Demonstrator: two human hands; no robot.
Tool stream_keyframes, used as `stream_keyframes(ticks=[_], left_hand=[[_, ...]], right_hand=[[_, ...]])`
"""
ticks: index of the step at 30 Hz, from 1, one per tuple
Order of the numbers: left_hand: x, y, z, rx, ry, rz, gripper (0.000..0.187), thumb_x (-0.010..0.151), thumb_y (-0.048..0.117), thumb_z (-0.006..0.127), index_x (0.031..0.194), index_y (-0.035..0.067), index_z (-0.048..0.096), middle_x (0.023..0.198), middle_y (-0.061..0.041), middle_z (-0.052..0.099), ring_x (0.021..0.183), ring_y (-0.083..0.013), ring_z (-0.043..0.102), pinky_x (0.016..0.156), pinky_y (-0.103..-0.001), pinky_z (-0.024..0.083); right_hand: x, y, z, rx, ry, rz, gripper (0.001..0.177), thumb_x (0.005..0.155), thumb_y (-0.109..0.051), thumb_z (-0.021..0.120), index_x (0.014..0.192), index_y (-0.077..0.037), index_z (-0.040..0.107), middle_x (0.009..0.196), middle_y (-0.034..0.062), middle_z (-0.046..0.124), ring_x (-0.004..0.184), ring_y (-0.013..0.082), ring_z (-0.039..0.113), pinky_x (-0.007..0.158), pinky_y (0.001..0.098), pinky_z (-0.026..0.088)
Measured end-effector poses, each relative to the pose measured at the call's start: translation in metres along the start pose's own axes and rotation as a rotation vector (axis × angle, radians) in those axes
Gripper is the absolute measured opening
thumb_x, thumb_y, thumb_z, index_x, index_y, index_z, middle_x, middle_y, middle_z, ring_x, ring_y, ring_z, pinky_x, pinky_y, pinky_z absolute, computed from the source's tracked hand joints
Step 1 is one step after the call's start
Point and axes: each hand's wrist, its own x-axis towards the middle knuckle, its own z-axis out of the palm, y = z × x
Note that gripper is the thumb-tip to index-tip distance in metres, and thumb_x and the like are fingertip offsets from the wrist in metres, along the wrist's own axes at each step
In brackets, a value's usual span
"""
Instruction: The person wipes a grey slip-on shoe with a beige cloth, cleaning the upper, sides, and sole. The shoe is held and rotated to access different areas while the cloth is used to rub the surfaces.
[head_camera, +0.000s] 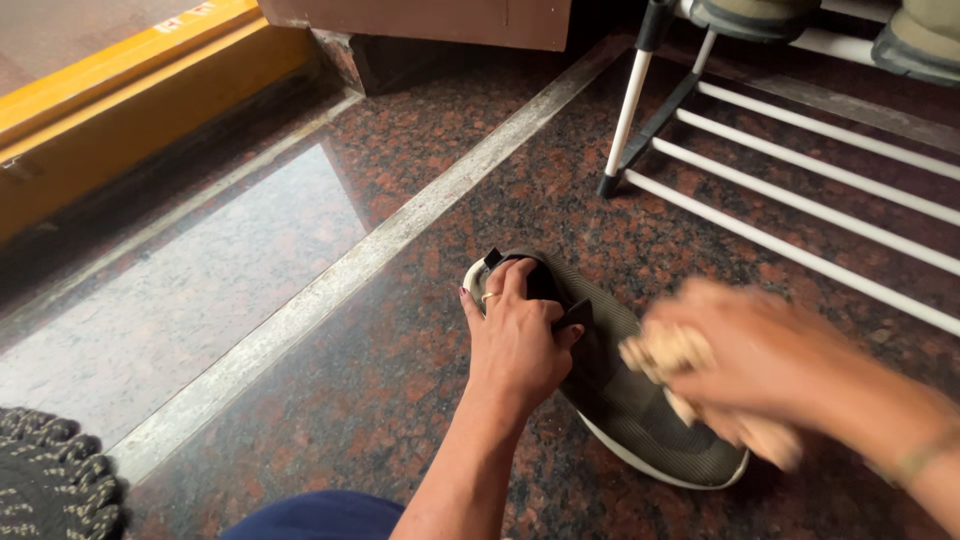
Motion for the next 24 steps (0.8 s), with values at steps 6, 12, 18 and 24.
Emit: stream_keyframes(ticks=[6,12,18,24], left_hand=[[0.006,-0.006,0.001,0.053,0.109,-0.008,0.021,0.072,0.023,0.081,0.088,0.009,0.08,0.145,-0.013,0.05,0.141,-0.0332,0.031,0.109,-0.074,0.017],[0.011,-0.01,0.006,0.087,0.159,-0.006,0.014,0.074,0.018,0.076,0.084,0.008,0.077,0.135,-0.012,0.055,0.142,-0.0356,0.034,0.116,-0.065,0.02],[0.008,-0.008,0.006,-0.021,0.192,-0.091,0.013,0.079,0.016,0.075,0.081,0.003,0.075,0.138,-0.015,0.053,0.139,-0.0433,0.032,0.111,-0.064,0.024],[0.005,-0.009,0.008,-0.122,0.249,0.005,0.018,0.08,0.02,0.074,0.085,0.003,0.075,0.137,-0.019,0.053,0.134,-0.0447,0.038,0.109,-0.053,0.035]], right_hand=[[0.043,-0.027,0.041,0.193,0.312,-0.278,0.061,0.072,-0.033,0.083,0.129,-0.026,0.062,0.129,-0.0026,0.057,0.118,0.0244,0.057,0.092,0.0399,0.057],[0.038,-0.015,0.07,0.43,0.219,-0.126,0.063,0.075,-0.024,0.084,0.134,-0.022,0.063,0.133,-0.004,0.056,0.121,0.0199,0.058,0.101,0.037,0.054],[0.018,0.042,0.105,0.526,0.155,-0.223,0.054,0.074,-0.028,0.081,0.126,-0.02,0.069,0.126,-0.0024,0.055,0.112,0.0155,0.061,0.092,0.0316,0.062],[0.012,0.047,0.053,0.468,0.301,-0.194,0.058,0.073,-0.025,0.08,0.13,-0.026,0.068,0.115,-0.0034,0.065,0.102,0.0153,0.065,0.087,0.0344,0.061]])
